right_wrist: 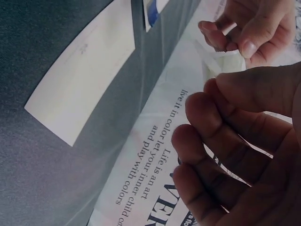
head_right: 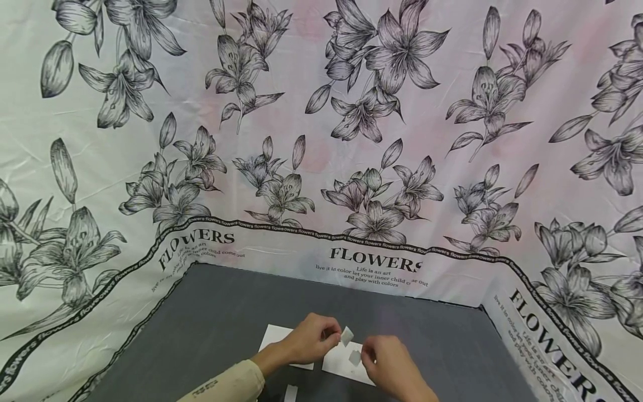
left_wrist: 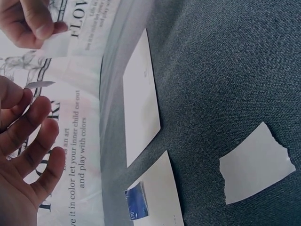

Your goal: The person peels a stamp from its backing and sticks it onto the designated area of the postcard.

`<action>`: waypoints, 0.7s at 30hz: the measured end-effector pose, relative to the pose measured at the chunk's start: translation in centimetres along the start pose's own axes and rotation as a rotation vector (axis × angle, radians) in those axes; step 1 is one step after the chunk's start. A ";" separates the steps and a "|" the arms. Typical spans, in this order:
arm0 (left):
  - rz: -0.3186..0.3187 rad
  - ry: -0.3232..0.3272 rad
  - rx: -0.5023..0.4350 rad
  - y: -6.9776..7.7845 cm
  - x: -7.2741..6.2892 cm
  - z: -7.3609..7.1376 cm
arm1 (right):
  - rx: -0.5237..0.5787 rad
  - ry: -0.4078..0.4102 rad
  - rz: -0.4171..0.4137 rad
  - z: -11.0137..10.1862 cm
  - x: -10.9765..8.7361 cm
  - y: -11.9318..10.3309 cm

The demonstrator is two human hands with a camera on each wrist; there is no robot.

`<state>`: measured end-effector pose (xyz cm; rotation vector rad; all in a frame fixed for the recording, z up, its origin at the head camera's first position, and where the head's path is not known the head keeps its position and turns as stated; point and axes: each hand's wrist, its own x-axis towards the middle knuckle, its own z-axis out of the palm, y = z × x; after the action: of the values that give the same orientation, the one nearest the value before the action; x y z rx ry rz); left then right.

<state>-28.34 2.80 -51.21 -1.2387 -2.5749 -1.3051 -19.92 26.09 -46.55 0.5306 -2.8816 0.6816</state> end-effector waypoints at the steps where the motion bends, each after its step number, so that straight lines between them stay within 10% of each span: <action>1: -0.002 0.003 0.000 0.0 0.0 0.0 | 0.012 -0.016 -0.010 0.1 0.0 0.1; 21: 0.015 0.003 -0.012 0.1 -0.1 0.0 | 0.103 -0.145 -0.181 2.5 -0.3 1.3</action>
<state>-28.18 2.73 -51.17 -1.2541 -2.5545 -1.3201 -20.21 26.10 -49.32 0.8764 -2.8919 0.7954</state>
